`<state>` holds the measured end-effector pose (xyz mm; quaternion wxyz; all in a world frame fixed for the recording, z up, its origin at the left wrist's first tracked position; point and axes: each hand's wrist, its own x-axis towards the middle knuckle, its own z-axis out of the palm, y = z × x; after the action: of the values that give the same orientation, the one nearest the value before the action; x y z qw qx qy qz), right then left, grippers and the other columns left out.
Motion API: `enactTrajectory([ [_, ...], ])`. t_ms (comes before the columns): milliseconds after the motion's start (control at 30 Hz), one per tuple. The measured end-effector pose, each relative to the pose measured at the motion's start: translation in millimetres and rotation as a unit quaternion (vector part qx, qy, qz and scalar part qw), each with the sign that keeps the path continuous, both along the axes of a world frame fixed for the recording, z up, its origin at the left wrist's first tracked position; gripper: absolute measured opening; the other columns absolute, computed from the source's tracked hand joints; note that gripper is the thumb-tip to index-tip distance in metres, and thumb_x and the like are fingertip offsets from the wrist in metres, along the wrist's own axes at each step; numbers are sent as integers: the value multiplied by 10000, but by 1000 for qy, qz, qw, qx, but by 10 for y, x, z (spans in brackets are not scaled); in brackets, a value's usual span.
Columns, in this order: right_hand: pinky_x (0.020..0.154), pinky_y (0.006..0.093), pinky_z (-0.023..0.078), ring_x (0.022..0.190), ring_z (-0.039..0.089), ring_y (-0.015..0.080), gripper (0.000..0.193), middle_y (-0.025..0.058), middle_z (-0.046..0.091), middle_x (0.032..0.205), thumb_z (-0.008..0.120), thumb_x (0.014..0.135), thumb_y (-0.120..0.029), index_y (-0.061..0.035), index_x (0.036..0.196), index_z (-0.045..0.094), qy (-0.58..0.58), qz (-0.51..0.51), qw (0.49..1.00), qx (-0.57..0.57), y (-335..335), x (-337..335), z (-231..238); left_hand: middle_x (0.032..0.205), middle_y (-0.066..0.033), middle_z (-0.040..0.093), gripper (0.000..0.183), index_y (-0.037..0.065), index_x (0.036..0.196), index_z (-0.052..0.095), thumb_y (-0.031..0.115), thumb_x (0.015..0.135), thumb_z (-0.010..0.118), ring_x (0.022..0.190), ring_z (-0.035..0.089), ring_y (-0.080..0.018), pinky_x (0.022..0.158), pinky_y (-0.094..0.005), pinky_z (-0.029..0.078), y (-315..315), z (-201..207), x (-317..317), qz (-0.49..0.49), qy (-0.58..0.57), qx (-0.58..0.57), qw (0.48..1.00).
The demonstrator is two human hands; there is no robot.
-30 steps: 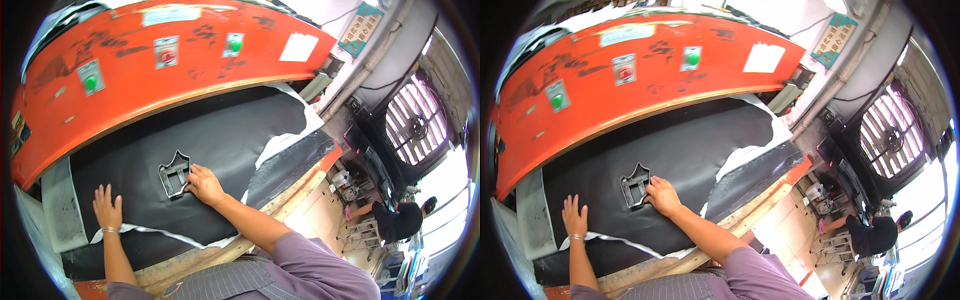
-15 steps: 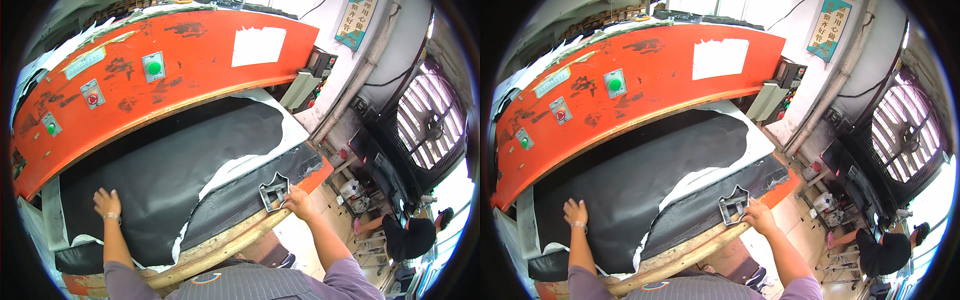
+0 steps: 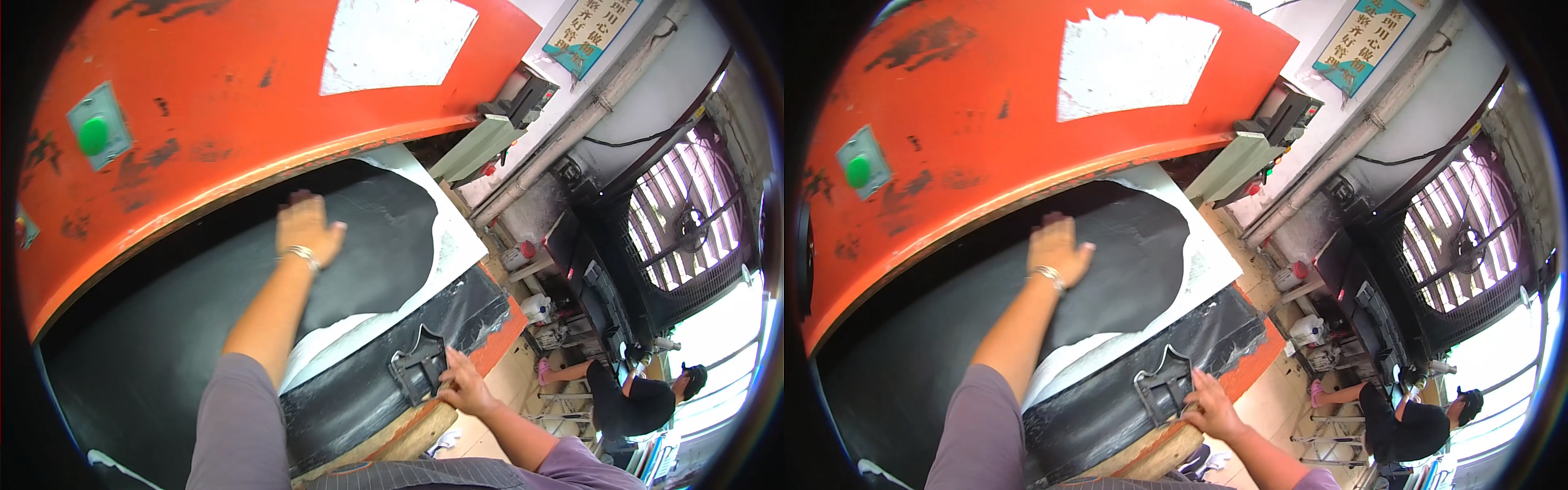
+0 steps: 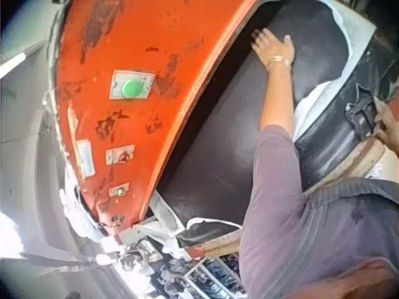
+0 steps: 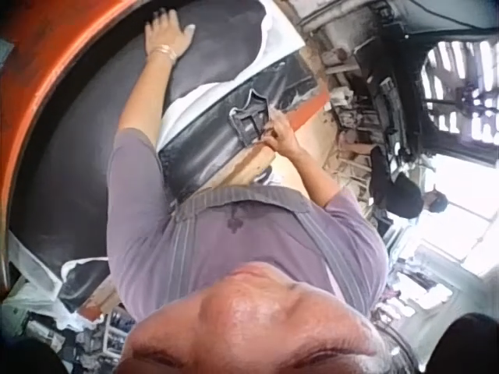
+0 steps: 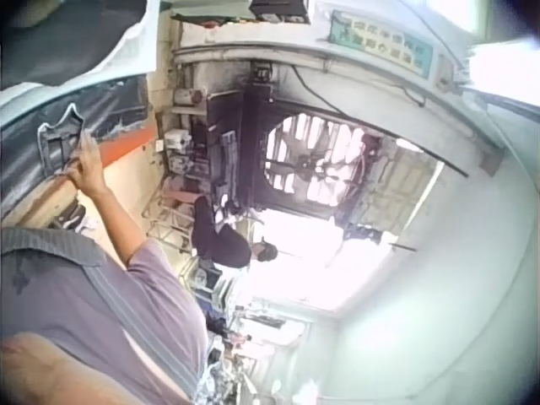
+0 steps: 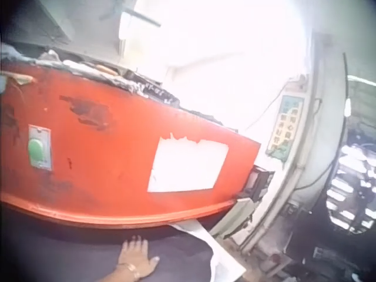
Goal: Operating an industrial cutting machine to cut shapes from large sheets of material.
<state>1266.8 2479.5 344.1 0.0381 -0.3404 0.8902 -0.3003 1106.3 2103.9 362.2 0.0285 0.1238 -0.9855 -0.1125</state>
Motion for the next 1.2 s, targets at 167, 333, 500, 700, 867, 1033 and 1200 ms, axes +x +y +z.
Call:
enactTrajectory([
  [167, 1056, 492, 334, 1273, 434, 401, 357, 251, 495, 1317, 797, 653, -200, -86, 928, 600, -4, 3, 1000, 6, -160, 27, 85, 1546, -169, 164, 641, 33, 1461, 254, 415, 953, 338, 1439, 121, -299, 1159, -457, 74, 1568, -110, -188, -254, -16, -2, 967],
  [333, 1008, 475, 400, 1207, 509, 370, 255, 224, 564, 1232, 778, 659, -202, -106, 851, 639, 10, 89, 996, 5, -105, -219, 145, 1431, -252, 359, 518, 18, 1300, 508, 396, 965, 394, 1368, 296, -346, 1124, -473, 186, 1985, -101, 207, -464, -67, 322, 823],
  [500, 992, 446, 415, 1196, 527, 331, 192, 211, 579, 1188, 706, 737, -231, -95, 854, 637, -4, 203, 978, -50, -58, -578, 208, 1373, -256, 430, 577, -3, 1241, 548, 392, 830, 634, 1319, 363, -384, 1100, -470, 260, 1002, 156, 408, -239, 70, 253, 935],
  [700, 1014, 447, 391, 1229, 489, 345, 205, 221, 557, 1218, 687, 762, -231, -93, 903, 631, -57, 267, 958, -90, -78, -729, 151, 1237, -255, 551, 512, -28, 1166, 576, 275, 762, 665, 1189, 496, -425, 1022, -468, 391, 1360, 131, 581, -119, 61, -43, 990],
  [867, 1017, 450, 384, 1220, 492, 355, 180, 231, 563, 1201, 657, 791, -228, -93, 909, 634, -61, 305, 943, -120, -83, -895, 81, 897, -208, 672, 268, 15, 1006, 625, 147, 773, 612, 868, 677, -328, 696, -417, 562, 1359, 136, 436, -60, 87, -49, 993],
  [1033, 1013, 447, 388, 1212, 497, 357, 194, 230, 570, 1184, 667, 783, -226, -93, 922, 640, -57, 309, 939, -139, -105, -911, 86, 723, -214, 619, 184, 6, 968, 566, 140, 867, 491, 660, 631, -322, 584, -421, 474, 756, 177, 522, 165, 114, 263, 944],
  [1200, 1007, 446, 393, 1196, 514, 356, 229, 211, 586, 1169, 705, 750, -244, -91, 910, 648, -86, 328, 931, -131, -40, -1009, 56, 1480, -159, 328, 569, 176, 1375, 444, 426, 874, 548, 1399, 232, -347, 1127, -514, 156, 1340, 170, 636, -86, -25, 49, 995],
])
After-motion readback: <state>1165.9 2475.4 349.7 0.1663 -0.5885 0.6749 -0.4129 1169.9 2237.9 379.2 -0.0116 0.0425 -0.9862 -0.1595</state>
